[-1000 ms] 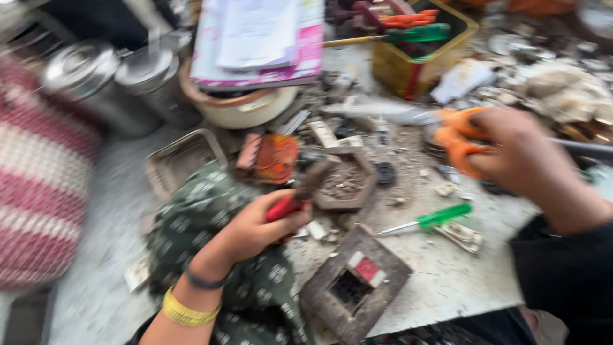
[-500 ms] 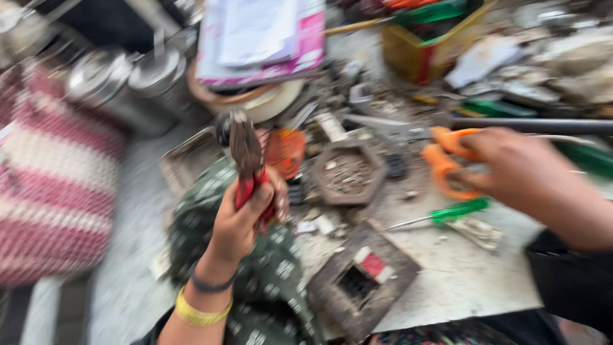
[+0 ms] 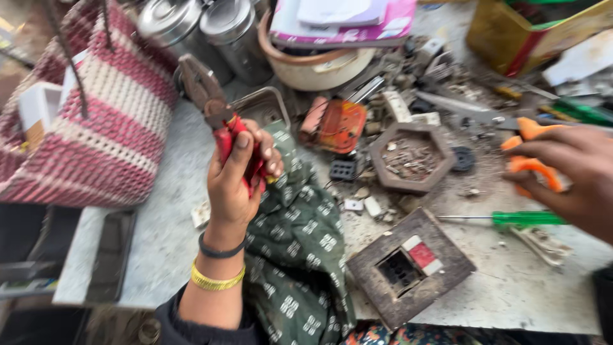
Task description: The person repairs a small black electrical component on a cluttered workbench. They use pliers to adjust internal parts, a screwdriver to tighten screws, and a hammer to tap the component while holding it with pliers.
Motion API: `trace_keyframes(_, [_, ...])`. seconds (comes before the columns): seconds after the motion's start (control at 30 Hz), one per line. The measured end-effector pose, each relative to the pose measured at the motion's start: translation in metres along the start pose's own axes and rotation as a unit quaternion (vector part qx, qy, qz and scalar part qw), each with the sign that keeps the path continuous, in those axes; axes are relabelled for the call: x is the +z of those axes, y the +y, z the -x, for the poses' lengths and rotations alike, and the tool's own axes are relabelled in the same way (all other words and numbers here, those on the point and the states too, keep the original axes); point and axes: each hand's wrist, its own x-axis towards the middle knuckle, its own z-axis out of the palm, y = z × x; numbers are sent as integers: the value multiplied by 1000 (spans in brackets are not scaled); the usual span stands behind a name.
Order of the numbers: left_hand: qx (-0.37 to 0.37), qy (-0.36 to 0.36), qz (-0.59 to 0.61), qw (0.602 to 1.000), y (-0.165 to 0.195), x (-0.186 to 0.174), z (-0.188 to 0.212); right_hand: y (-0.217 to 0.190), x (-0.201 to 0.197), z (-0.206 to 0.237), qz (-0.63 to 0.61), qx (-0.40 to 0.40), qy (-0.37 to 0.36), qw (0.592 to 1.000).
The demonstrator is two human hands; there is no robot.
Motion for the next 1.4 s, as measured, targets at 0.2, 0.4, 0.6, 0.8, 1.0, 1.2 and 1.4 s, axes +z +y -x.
trace_keyframes(0.2, [-37,-15,9,999,-28,3,-2,-50,-39,-10,-53,-31,38,997])
trace_keyframes(0.4, [-81,-53,-160,982,-68,20,3,-19,-55,-52,31,-10,170,985])
trace_keyframes(0.6, [-111,-103,-351,924,-71,36,3,10,-54,-144,112,-32,251,961])
trace_keyframes(0.8, [-114,-104,-242,958,-67,37,0,44,-25,-184,201,44,215,955])
trace_keyframes(1.0, [-127,-94,-182,970,-72,33,0,73,-42,-167,92,26,345,934])
trace_keyframes(1.2, [-56,-106,-103,987,-74,34,-3,-6,-70,-134,-349,12,250,903])
trace_keyframes(1.4, [-18,-82,-51,995,-62,30,-4,-98,-21,-119,-514,30,61,855])
